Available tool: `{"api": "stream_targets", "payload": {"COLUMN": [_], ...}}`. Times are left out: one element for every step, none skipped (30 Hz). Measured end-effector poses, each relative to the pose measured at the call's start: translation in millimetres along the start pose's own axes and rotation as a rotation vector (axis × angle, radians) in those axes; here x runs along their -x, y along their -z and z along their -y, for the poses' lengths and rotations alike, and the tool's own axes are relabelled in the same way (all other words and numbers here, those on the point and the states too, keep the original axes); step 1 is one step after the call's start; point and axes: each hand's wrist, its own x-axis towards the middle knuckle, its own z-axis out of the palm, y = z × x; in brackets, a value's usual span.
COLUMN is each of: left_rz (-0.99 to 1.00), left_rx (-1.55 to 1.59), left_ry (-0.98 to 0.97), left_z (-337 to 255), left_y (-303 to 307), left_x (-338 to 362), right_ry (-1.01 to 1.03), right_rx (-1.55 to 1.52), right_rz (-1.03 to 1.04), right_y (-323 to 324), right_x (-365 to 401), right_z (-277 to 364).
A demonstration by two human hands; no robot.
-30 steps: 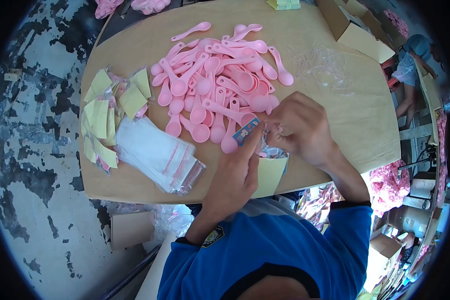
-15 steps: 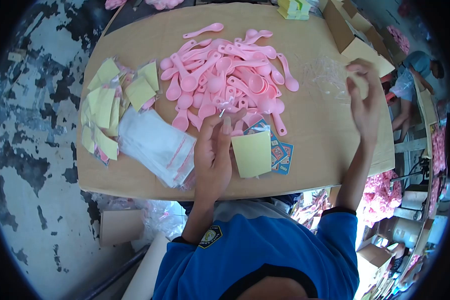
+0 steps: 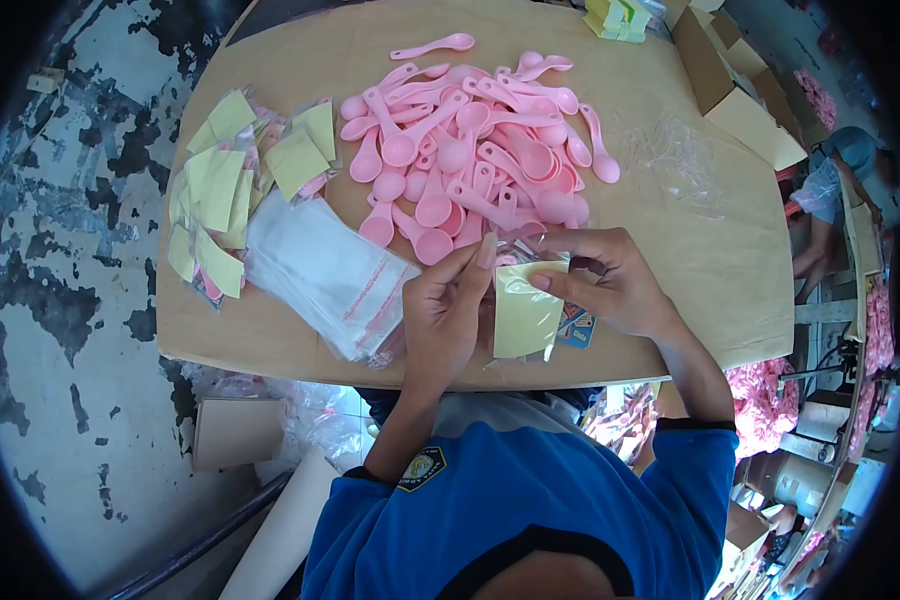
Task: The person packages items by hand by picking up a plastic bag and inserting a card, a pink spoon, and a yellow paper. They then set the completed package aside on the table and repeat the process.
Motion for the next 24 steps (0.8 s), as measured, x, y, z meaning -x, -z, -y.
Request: {"api": "stream_targets", "payload": {"left_rz": [0.000,0.001,0.010,0.020,0.028,0.053,0.077,0.103,0.123,0.143,0.162,0.189,0.215,0.240,0.258,0.277,0.298,0.325,0.352,0.378,0.390,0.400,0.409,0.432], "left_rx": [-0.016,-0.031,-0.025,-0.017,-0.010,0.018,0.045,0.071,0.060,0.048,0.038,0.033,0.029,0.023,0.026,0.030,0.033,0.016,0.000,-0.015,-0.021,-0.027,-0.032,-0.047], "left_ry": [-0.025,-0.051,-0.068,-0.086,-0.104,-0.065,-0.027,0.013,0.010,0.009,0.007,0.009,0.011,0.013,0.000,-0.010,-0.020,-0.048,-0.076,-0.104,-0.123,-0.144,-0.166,-0.173], "left_z": [0.0,0.0,-0.3,-0.7,-0.9,-1.7,-3.2,-4.2,-6.6,-10.7,-12.8,-13.4,-14.9,-16.3,-18.2,-20.8,-22.4,-22.1,-20.7,-19.3,-17.6,-16.0,-15.1,-15.4], "left_y": [-0.6,-1.4,-2.2,-2.9,-3.3,-0.9,3.6,6.1,4.9,2.4,1.0,2.7,6.6,10.1,11.8,12.8,13.8,15.1,16.5,17.9,19.1,20.2,21.2,23.4], "left_x": [-1.5,-2.6,-2.2,-1.0,-0.7,-1.5,-2.7,-3.4,-3.5,-3.0,-2.7,-2.8,-2.7,-2.6,-2.1,-1.0,-0.3,-0.6,-0.9,-1.0,-0.4,0.2,0.6,1.0], "right_ry": [0.064,0.127,0.056,-0.014,-0.083,-0.090,-0.095,-0.101,-0.110,-0.120,-0.131,-0.103,-0.075,-0.046,0.039,0.123,0.206,0.291,0.374,0.458,0.485,0.513,0.542,0.546], "right_rx": [0.056,0.115,0.051,-0.012,-0.076,-0.104,-0.134,-0.164,-0.163,-0.163,-0.163,-0.178,-0.194,-0.211,-0.151,-0.092,-0.032,0.025,0.084,0.143,0.152,0.161,0.172,0.183], "right_rz": [0.029,0.058,0.049,0.041,0.033,-0.001,-0.035,-0.069,-0.059,-0.049,-0.038,-0.060,-0.080,-0.100,-0.073,-0.048,-0.025,-0.021,-0.015,-0.009,-0.003,0.004,0.013,0.018], "right_y": [2.8,4.4,5.6,6.8,7.8,7.9,7.7,8.1,9.8,11.5,12.3,11.3,9.2,8.0,9.8,13.9,17.3,19.9,22.4,23.1,22.8,23.0,23.0,23.3], "right_x": [-0.9,-1.5,-0.3,0.5,0.8,1.1,1.8,2.4,2.9,3.6,4.1,4.8,5.9,6.0,5.0,4.0,3.0,1.5,0.1,-0.2,0.4,0.6,0.3,1.0], "right_z": [-5.4,-7.6,-4.3,3.6,7.9,4.0,-3.4,-7.6,-7.0,-5.5,-4.8,-5.1,-5.7,-6.2,-6.2,-5.9,-6.4,-8.2,-10.2,-11.2,-9.7,-6.6,-4.4,-3.9]}}
